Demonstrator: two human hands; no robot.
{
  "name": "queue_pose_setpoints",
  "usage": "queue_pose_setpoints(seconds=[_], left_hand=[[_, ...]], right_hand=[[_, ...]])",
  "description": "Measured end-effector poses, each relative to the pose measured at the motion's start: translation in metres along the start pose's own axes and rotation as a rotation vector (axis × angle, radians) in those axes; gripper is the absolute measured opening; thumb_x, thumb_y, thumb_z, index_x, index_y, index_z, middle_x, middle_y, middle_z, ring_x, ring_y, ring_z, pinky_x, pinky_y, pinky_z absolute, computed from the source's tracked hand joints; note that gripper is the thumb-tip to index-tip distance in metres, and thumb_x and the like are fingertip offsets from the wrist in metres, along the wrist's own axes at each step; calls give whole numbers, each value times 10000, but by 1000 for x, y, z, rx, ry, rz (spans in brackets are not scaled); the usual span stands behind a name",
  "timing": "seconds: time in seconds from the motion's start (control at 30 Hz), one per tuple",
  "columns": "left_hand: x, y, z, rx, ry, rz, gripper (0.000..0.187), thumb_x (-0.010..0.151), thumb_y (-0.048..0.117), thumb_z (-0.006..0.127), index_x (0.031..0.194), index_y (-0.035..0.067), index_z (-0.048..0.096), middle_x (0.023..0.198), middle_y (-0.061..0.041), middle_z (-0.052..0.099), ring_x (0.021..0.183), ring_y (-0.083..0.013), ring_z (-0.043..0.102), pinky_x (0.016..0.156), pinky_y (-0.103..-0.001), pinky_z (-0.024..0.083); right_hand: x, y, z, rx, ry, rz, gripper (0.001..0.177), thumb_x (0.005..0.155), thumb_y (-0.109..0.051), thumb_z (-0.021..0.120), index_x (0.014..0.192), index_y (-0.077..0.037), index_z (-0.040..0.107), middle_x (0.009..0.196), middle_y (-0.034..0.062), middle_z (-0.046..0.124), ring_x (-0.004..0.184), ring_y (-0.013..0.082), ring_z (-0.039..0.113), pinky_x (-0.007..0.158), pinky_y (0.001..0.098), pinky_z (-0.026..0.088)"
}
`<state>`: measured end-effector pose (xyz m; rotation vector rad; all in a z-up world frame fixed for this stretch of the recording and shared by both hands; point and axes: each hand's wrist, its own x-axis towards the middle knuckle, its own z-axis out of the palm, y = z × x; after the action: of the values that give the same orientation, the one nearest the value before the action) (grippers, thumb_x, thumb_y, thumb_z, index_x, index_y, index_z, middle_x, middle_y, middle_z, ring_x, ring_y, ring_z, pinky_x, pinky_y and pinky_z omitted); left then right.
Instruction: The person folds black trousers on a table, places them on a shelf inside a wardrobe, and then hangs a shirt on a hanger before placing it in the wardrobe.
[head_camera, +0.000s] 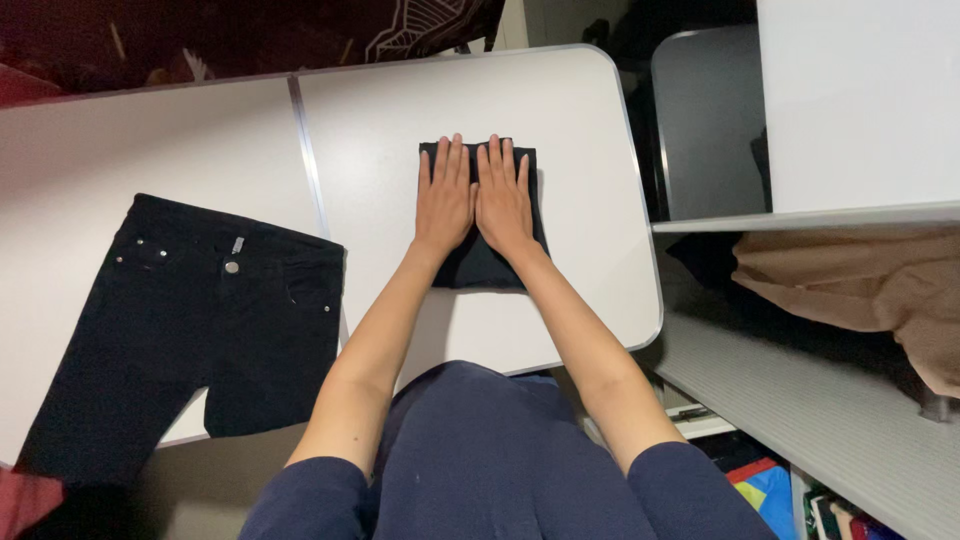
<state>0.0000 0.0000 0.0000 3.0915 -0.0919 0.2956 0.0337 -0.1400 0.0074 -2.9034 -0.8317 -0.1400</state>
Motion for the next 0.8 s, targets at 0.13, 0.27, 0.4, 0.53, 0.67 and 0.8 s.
queue_pose_setpoints(seconds=[0.13,0.27,0.4,0.53,0.67,0.8], left_hand=[[-1,-17,-10,-280,-117,-46,695,1034,424,535,1575,19,371,1678,-144,301,1568,-313,227,1258,-564,179],[-1,-18,-8,-398,-127,-123,749,992,428,565,1553,-17,346,1660,-177,261,1540,-370,205,1213,-578,218],[-1,-28,4,-698,-93,-268,769,994,386,539,1571,-45,268,1692,-217,168,1547,-472,85,1188,-511,295],[-1,-32,7,-387,-155,-240,746,1048,383,506,1612,-30,245,1714,-196,169,1573,-366,184,1252,-584,140],[-4,-39,6,-433,-177,-357,783,1045,441,480,1580,-70,224,1656,-217,212,1547,-394,175,1228,-590,87],[-22,-52,17,-396,-129,-351,737,1076,451,444,1562,-81,285,1645,-230,309,1544,-412,219,1247,-567,141]], right_hand=[[8,3,-9,133,-112,9,645,1022,-329,551,1580,-58,376,1677,165,265,1567,317,194,1262,576,106],[6,1,-18,247,-108,179,701,967,-344,601,1549,-36,359,1652,209,229,1544,383,175,1240,573,145],[2,15,-11,605,-33,363,722,1003,-363,551,1592,-47,278,1681,236,134,1523,421,181,1207,514,264],[0,27,11,558,-25,358,716,1069,-374,489,1636,-26,224,1721,214,124,1576,401,158,1257,539,181],[-9,38,17,534,-134,464,854,1011,-490,538,1618,6,198,1673,210,185,1566,374,130,1249,555,96],[-30,50,11,416,-238,440,889,994,-589,564,1571,20,270,1673,225,200,1566,380,96,1238,567,49]])
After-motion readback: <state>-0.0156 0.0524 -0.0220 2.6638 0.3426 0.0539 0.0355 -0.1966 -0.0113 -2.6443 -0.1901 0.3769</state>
